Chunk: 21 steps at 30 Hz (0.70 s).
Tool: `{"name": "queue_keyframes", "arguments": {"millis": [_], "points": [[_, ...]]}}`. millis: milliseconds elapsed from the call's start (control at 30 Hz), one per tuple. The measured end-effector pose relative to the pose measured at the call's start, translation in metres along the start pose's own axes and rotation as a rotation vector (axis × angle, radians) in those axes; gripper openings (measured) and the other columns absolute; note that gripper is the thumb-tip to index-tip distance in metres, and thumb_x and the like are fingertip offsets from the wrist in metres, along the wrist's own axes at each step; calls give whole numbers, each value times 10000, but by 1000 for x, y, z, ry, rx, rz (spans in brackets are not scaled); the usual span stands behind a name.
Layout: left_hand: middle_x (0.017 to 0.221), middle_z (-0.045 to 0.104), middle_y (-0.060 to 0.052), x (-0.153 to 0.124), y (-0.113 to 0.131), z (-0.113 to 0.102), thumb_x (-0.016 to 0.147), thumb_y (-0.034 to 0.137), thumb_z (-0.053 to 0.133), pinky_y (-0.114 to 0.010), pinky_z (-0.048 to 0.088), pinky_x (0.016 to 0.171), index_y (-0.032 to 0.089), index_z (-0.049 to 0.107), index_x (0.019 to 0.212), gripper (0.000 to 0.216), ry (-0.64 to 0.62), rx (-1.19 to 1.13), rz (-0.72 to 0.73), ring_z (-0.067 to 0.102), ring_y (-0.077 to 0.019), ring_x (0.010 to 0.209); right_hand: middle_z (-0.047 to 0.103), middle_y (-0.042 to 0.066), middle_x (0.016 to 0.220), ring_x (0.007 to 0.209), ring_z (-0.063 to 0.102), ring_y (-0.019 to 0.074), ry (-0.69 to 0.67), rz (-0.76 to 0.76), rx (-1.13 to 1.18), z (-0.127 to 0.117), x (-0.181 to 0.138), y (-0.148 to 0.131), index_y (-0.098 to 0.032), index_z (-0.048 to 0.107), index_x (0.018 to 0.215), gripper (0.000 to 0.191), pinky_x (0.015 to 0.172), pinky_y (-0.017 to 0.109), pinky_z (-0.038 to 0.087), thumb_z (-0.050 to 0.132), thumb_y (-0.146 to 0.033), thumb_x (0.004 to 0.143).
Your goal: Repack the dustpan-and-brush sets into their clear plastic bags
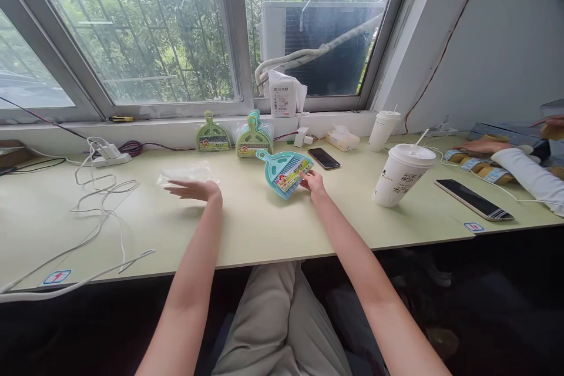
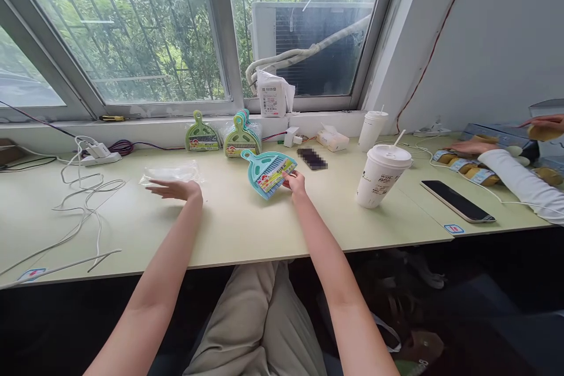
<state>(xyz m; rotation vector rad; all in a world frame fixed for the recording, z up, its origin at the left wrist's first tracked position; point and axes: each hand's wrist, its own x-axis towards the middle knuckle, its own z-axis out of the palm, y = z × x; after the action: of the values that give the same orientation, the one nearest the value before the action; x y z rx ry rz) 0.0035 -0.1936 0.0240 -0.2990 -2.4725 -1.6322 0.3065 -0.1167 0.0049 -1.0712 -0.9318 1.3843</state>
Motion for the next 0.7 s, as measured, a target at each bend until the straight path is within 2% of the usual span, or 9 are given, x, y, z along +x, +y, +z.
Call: {"name": "queue_keyframes", "arguments": {"millis": [133, 233, 267, 333, 400, 467, 533, 633, 700], "points": [[1564, -108, -207, -13, 3, 5, 769, 79, 458, -584, 41, 1140, 127, -111, 1481, 913, 46, -108, 123, -140, -297, 1443, 708, 27, 840, 643, 656, 102, -26, -1, -3, 2, -4, 0, -168, 581, 886, 156, 636, 222, 577, 686, -156, 771], [1554, 129, -208, -16, 8, 6, 847, 167, 436, -530, 160, 1153, 141, 7, 1489, 773, -116, -275, 214, 80, -280, 1459, 707, 32, 869, 673, 663, 108, -15, -21, -4, 5, -7, -1, -167, 577, 883, 169, 631, 223, 580, 691, -141, 760], [1506, 274, -205, -21, 10, 7, 884, 215, 403, -499, 248, 1134, 147, 74, 1484, 687, -267, -351, 230, 234, -269, 1425, 706, 32, 874, 680, 664, 110, -8, -32, -1, 6, -7, -1, -167, 576, 884, 173, 634, 226, 583, 692, -141, 759], [1318, 524, -186, -36, 15, 7, 943, 351, 315, -455, 431, 1013, 160, 226, 1446, 545, -736, -470, 198, 519, -257, 1229, 703, 30, 880, 690, 668, 113, -10, -53, 14, 6, -6, 0, -169, 575, 891, 172, 662, 239, 590, 691, -153, 765], [1152, 630, -171, -60, 19, 8, 934, 518, 300, -432, 534, 836, 172, 362, 1374, 563, -1280, -474, 112, 644, -265, 1013, 704, 28, 887, 695, 672, 114, -46, -57, 30, 5, -4, 0, -171, 576, 906, 171, 696, 254, 594, 687, -168, 777], [1084, 658, -147, -83, 19, 10, 873, 595, 430, -390, 556, 731, 202, 429, 1314, 590, -1598, -455, 95, 668, -260, 915, 707, 30, 888, 690, 676, 113, -109, -41, 23, 3, -2, 1, -171, 579, 926, 179, 703, 254, 593, 686, -169, 783], [1055, 666, -120, -98, 16, 12, 823, 559, 556, -353, 553, 696, 216, 454, 1268, 571, -1614, -475, 100, 667, -244, 885, 712, 39, 894, 679, 679, 116, -179, -17, -15, 1, 0, 2, -164, 585, 941, 171, 677, 246, 590, 675, -162, 796], [1028, 662, -102, -97, 13, 20, 830, 523, 552, -354, 548, 692, 204, 500, 1197, 489, -1392, -447, 49, 660, -241, 858, 720, 73, 881, 653, 685, 136, -267, 66, -119, 1, 2, 2, -136, 599, 929, 106, 581, 231, 570, 608, -221, 866], [1022, 656, -103, -87, 11, 27, 862, 539, 479, -374, 542, 709, 196, 523, 1178, 469, -1266, -404, 24, 661, -255, 864, 722, 92, 818, 585, 673, 142, -283, 140, -206, 1, 4, 1, -117, 604, 924, 184, 462, 201, 506, 533, -286, 918]]}}
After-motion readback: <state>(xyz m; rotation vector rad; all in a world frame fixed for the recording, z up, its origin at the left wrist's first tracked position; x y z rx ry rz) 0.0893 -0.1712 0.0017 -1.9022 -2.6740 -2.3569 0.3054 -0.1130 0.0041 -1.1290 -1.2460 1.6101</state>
